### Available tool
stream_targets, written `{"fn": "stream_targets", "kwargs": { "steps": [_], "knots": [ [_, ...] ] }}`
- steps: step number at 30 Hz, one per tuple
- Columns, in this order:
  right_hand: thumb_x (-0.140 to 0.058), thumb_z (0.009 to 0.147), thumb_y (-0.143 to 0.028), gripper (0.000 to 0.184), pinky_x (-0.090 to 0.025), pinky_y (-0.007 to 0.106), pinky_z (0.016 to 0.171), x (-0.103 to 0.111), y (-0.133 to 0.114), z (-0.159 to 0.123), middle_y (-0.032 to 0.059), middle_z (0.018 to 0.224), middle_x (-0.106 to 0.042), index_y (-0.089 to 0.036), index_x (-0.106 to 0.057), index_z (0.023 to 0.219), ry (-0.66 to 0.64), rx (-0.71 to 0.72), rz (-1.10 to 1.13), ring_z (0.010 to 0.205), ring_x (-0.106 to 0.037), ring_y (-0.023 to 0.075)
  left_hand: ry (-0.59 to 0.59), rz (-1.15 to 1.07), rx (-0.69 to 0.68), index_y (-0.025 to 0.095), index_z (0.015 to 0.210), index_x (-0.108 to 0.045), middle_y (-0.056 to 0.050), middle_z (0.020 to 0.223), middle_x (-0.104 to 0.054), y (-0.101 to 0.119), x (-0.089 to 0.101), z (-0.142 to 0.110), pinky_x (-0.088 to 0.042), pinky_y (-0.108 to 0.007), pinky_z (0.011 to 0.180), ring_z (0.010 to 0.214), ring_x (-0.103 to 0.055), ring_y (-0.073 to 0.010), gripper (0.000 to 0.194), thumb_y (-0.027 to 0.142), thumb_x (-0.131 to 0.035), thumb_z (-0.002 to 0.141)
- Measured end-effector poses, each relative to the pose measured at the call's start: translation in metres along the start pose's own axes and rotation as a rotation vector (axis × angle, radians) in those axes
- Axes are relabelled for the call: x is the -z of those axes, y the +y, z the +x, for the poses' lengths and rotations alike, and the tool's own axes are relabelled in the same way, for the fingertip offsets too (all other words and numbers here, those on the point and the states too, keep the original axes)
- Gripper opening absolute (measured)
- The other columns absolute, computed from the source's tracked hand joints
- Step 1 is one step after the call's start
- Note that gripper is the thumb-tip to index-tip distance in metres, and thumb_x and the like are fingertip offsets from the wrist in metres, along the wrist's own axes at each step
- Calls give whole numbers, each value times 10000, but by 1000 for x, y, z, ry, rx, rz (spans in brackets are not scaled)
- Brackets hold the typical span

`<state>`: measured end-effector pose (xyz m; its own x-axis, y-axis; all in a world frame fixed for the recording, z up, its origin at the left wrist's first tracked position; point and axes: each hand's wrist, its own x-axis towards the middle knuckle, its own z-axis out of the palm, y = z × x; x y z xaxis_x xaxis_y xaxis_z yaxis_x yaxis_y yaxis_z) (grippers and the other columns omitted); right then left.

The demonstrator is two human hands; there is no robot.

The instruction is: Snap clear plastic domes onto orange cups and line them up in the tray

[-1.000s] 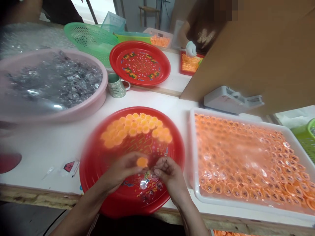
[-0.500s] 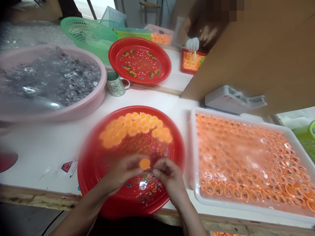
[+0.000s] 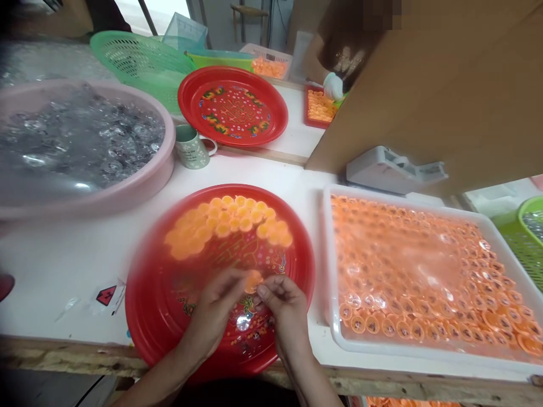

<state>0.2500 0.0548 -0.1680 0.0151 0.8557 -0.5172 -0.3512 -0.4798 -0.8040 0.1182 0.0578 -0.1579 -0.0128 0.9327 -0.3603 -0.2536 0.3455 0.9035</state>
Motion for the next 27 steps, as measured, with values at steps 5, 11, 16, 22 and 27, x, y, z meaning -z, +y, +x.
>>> {"fn": "stream_targets", "kwargs": {
  "steps": [5,11,16,22,27],
  "knots": [
    [-841,640,-353,281,-403,181,429,2,0,2,11,565,-661,-158,-652,710,45,42,-70,484,-562,105,34,-10,-23,189,868,-678,-11,889,-689,-4,-3,-2,-484,-239,800,887,-621,-157,129,311,-641,849],
    [-775,712,-334,200,-456,212,498,6,0,2,-13,562,-642,-175,-658,683,102,260,-363,514,-563,114,18,116,-126,191,821,-679,3,818,-703,-5,-6,-1,-500,-213,762,842,-648,-143,85,275,-678,815],
    [-661,816,-229,70,-507,229,576,12,-3,-3,-5,698,-701,-205,-681,754,121,595,-765,593,-627,129,-69,227,-233,194,803,-710,-2,791,-713,-8,2,3,-517,-211,720,765,-662,-135,37,209,-677,792],
    [-673,831,-245,81,-530,228,552,7,-1,-12,-18,719,-690,-205,-608,857,190,618,-688,592,-650,134,-63,165,-233,228,846,-724,11,813,-712,-6,2,-1,-535,-191,772,792,-669,-114,86,178,-661,815],
    [-616,868,-154,69,-530,221,604,8,-5,-18,-1,764,-692,-204,-662,874,108,810,-744,653,-652,130,-86,152,-307,241,908,-725,-13,990,-722,-5,0,-5,-537,-199,853,947,-675,-128,125,164,-658,834]
  ]
}}
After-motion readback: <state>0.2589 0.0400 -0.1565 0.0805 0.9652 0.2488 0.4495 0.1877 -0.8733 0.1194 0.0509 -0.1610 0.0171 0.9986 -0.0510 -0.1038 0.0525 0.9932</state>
